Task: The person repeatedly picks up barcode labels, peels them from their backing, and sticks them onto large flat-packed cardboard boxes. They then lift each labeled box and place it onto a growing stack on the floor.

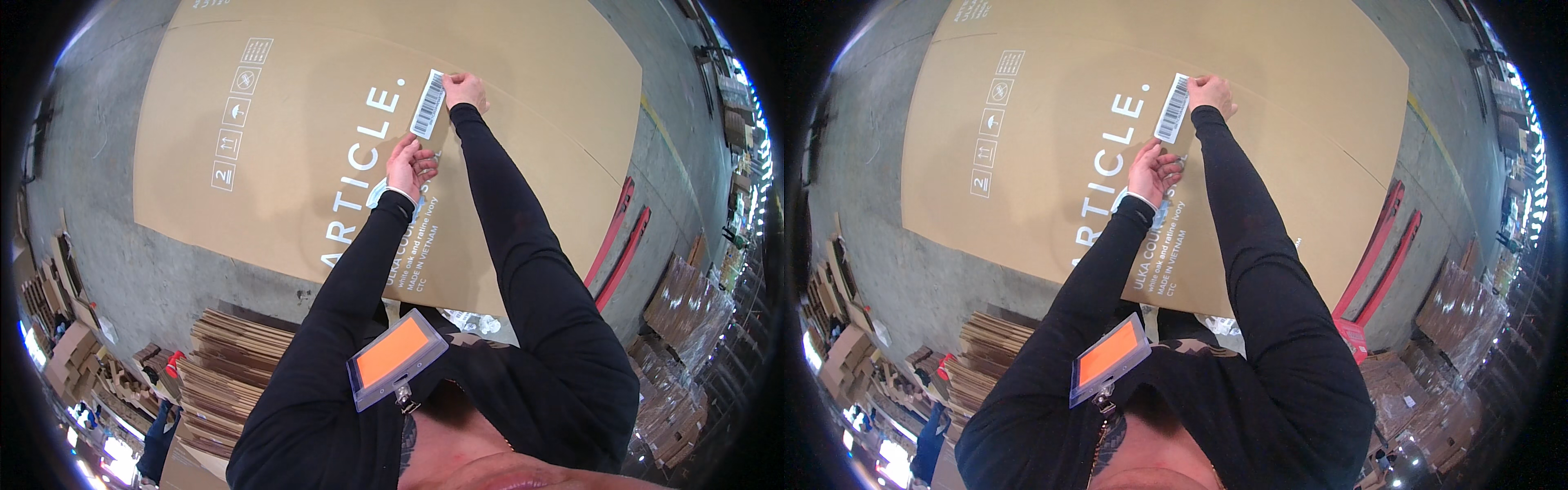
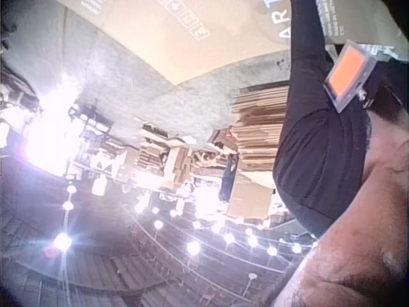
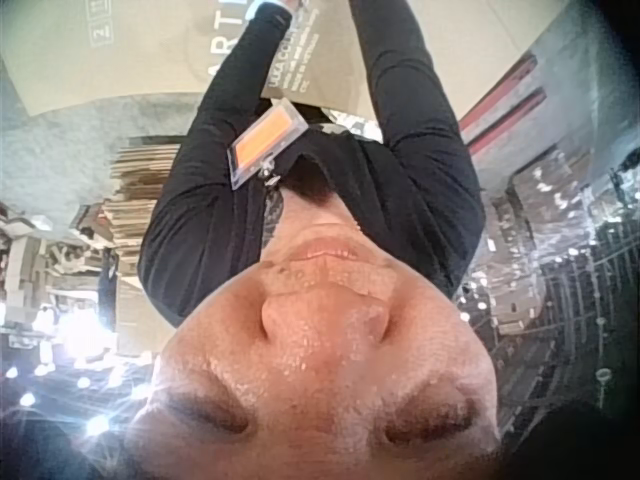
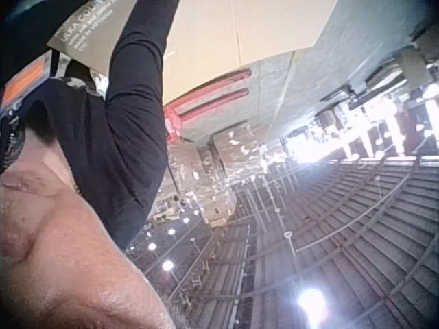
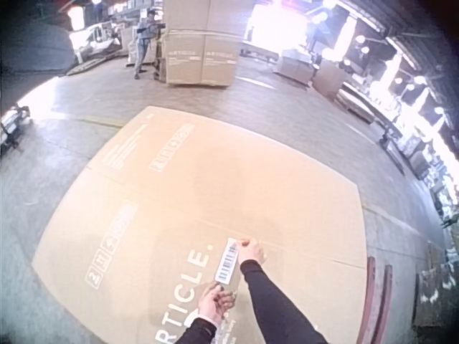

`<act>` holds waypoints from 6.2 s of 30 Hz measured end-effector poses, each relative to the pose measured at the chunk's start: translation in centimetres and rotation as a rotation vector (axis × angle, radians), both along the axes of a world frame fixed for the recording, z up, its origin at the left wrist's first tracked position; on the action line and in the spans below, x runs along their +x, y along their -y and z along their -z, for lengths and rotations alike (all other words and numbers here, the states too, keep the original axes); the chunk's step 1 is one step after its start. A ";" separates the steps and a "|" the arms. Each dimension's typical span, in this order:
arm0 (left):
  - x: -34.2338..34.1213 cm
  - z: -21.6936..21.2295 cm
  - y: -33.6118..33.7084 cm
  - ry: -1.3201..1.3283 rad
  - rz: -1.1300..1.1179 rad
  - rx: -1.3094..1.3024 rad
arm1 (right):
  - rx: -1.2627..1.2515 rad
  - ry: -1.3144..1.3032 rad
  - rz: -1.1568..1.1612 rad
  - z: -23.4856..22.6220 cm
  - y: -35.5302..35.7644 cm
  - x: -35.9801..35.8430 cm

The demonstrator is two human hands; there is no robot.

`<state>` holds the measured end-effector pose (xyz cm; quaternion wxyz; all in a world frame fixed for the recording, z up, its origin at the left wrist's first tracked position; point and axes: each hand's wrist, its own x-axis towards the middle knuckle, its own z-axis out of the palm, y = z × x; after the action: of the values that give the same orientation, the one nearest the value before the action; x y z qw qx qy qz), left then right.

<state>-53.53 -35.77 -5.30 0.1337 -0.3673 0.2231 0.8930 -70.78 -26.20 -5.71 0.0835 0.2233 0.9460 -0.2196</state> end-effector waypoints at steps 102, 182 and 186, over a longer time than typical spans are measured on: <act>26.4 -9.0 31.3 0.196 -0.806 -0.670 | -1.263 -0.370 1.415 -3.9 -16.1 55.8; 47.9 14.7 18.0 -0.892 1.681 -1.243 | -0.127 0.324 1.870 16.7 13.4 94.9; 48.3 2.9 19.4 -1.297 1.627 -1.147 | -0.327 -0.084 1.402 9.2 17.4 88.9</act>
<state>-5.25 -55.22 -8.21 0.3395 0.3968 0.7844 0.3347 18.08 -43.64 -14.88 -0.0811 0.7539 0.5377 -0.3688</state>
